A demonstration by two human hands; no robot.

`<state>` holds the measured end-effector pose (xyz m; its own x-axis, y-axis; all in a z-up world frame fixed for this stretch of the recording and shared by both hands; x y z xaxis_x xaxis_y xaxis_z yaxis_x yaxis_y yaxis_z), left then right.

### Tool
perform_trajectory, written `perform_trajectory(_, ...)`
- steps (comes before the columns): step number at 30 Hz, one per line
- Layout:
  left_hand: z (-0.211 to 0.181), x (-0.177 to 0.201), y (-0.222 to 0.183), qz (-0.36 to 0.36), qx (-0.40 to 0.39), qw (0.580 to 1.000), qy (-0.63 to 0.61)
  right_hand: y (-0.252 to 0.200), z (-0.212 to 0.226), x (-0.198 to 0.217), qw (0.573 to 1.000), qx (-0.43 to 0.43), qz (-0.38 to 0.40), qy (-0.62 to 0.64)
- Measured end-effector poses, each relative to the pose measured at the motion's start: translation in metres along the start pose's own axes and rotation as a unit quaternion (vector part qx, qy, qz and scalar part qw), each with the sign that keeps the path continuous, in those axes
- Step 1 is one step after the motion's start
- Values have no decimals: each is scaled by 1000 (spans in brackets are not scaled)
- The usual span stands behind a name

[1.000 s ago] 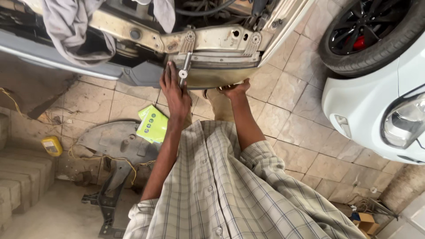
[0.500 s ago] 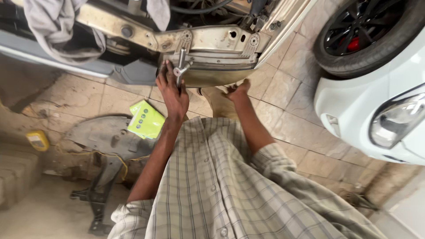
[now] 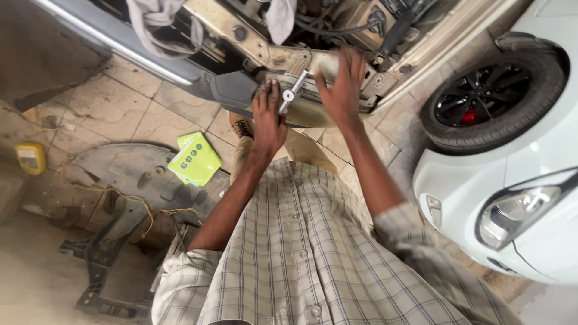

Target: The person uses a socket wrench to unscrew bolts from the headlight housing of a car, removes a connector from the back of the headlight, and then aligns and tightens the headlight unit back into place.

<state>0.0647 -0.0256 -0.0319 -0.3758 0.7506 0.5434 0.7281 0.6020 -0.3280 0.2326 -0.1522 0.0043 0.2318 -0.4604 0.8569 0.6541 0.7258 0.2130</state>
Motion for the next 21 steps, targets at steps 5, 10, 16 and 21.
perform_trajectory(5,-8,4,-1,10,13,1000,3,66,-20,-48,983,-24,180,-25)
perform_trajectory(10,-19,4,-3,-14,12,1000,1,50,-32,-66,982,55,166,-63)
perform_trajectory(16,-25,0,-6,-44,23,999,4,41,-45,-81,987,97,116,-46)
perform_trajectory(21,-25,-1,-3,-53,21,998,22,35,-55,-90,981,159,91,-64)
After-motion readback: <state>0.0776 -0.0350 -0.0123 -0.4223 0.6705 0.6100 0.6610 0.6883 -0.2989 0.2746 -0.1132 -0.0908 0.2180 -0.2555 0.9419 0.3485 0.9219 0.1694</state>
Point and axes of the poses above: each hand's wrist, its own y-axis towards the middle knuckle, its own x-axis out of the back of the hand, z = x × y, the point moved 3 cm from there along y, towards the middle knuckle, and after that the axes turned 15 degrees about x, right-handed, at the moved point
